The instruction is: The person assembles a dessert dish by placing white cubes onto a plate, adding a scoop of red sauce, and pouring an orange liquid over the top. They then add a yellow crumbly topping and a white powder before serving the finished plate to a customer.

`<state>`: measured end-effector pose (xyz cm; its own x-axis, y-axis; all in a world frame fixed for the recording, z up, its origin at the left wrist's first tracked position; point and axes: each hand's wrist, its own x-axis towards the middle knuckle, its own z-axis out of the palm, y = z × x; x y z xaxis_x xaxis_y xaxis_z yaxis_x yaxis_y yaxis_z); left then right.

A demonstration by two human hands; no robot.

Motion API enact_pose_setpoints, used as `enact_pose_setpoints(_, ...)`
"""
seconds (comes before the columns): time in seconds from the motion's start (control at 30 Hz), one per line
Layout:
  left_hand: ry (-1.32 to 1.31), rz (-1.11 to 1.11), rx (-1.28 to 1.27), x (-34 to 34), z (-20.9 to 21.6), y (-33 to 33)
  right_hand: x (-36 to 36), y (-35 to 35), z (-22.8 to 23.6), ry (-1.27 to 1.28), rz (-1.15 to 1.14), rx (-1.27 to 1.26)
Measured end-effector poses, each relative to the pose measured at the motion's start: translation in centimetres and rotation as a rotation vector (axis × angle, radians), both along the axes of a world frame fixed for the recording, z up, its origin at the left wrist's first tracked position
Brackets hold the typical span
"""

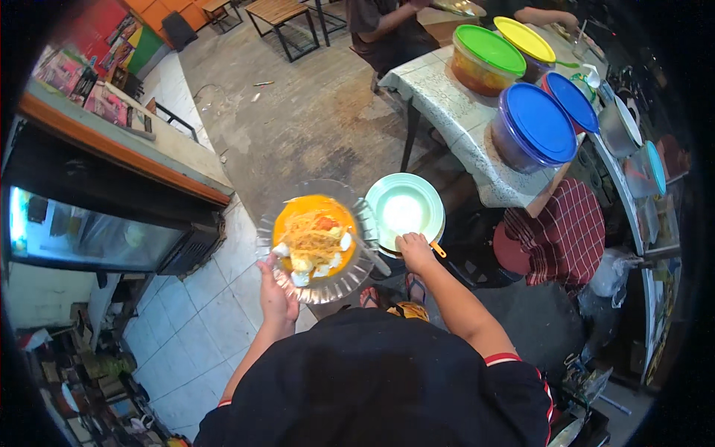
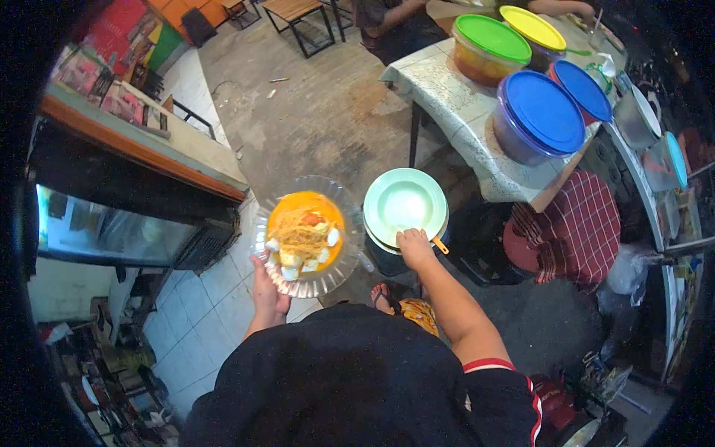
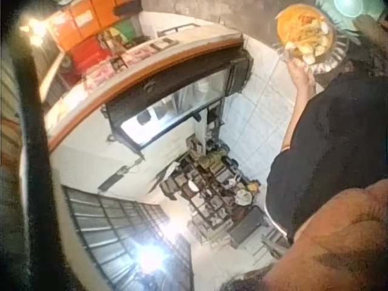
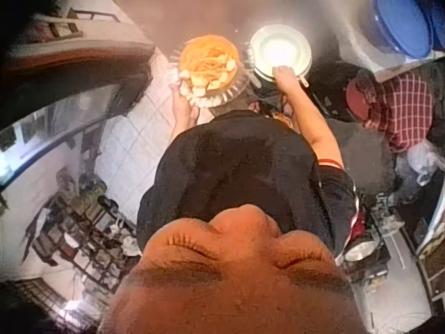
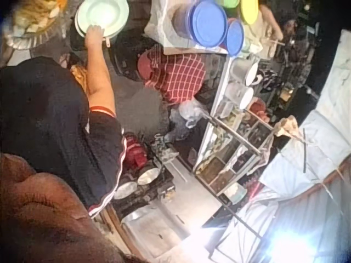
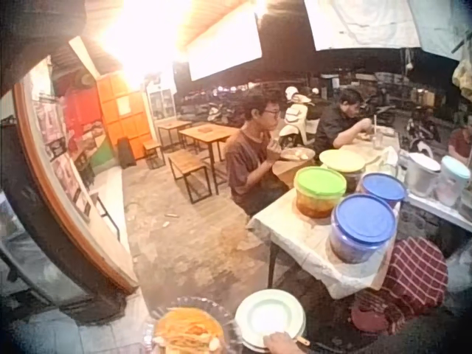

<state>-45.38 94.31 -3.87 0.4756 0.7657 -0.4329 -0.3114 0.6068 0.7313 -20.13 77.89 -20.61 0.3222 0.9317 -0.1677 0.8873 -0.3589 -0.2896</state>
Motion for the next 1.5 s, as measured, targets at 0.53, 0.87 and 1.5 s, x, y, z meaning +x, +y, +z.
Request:
enact_pose_setpoints(0.53,-0.074,-0.356,0.123,10.0,3.1,-8.8,-5.3,-25.9,1.9,0.324,-0.529,0.239)
enact_pose_setpoints(0.87,-0.086,-0.693,0.036,19.0,5.9,-28.1,-10.8,-56.7,0.9,0.326,-1.29,-0.196)
enact_pose_setpoints(1.5,-0.138,-1.052,0.012,44.6,3.5,-57.9,7.3,-75.7,17.4,0.179,-1.484,0.428)
